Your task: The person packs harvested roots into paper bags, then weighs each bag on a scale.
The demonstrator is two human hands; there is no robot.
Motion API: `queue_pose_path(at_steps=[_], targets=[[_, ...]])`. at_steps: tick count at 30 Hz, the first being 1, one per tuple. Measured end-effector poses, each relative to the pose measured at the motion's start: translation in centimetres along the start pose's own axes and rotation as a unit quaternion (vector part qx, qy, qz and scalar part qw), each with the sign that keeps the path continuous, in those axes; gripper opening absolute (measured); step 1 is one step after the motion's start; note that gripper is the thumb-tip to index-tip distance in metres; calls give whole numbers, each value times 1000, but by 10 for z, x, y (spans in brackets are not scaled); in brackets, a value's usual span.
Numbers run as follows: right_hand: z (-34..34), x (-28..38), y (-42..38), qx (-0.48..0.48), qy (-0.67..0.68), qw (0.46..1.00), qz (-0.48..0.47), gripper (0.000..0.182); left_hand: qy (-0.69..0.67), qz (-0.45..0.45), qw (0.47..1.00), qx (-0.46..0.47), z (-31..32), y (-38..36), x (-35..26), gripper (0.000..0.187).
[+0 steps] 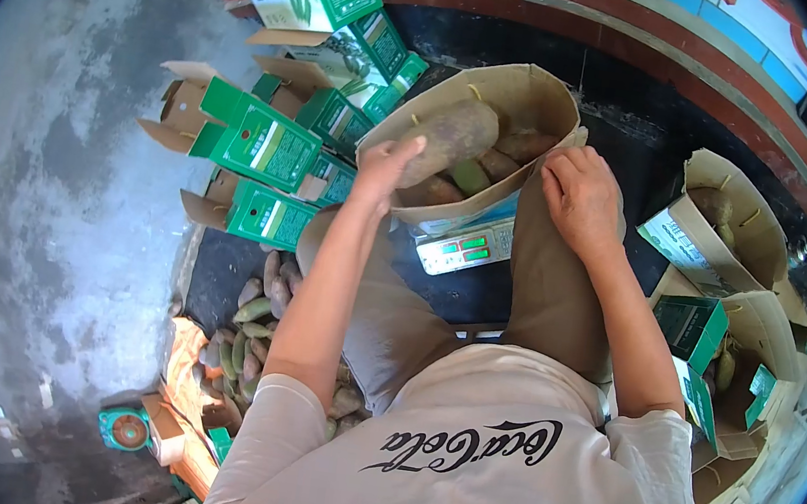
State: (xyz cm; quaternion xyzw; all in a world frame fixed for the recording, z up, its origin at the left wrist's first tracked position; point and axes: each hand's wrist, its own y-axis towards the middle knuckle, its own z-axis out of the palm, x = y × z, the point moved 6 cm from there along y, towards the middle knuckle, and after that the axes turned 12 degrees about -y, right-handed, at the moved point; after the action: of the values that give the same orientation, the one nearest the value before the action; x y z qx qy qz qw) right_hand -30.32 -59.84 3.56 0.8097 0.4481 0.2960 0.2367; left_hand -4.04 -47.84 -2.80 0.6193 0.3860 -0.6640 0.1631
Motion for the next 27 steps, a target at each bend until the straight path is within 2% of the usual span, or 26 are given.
queue_pose_path(at_steps=[3,7,10,13,16,20,24,27], targets=[[-3,3,1,-5,10,1000,-9,7,-10,6,999,39,28,26,14,51],[-6,9,1,-7,19,1000,-17,8,81,131,987,37,49,56,27,53],[-7,13,2,-15,28,999,-13,8,309,240,917,80,55,61,35,53],[-6,15,3,-18,33,999,-15,8,430,156,877,143,59,56,62,61],[-3,17,0,8,37,999,-8,10,451,114,870,163,58,46,60,69],[-2,25,1,-4,42,999,-26,9,465,130,854,196,58,36,50,69],[-5,29,0,-48,57,997,-23,7,426,111,867,232,51,22,44,52],[-16,25,-5,-66,65,996,-5,7,399,190,876,192,39,6,31,44]])
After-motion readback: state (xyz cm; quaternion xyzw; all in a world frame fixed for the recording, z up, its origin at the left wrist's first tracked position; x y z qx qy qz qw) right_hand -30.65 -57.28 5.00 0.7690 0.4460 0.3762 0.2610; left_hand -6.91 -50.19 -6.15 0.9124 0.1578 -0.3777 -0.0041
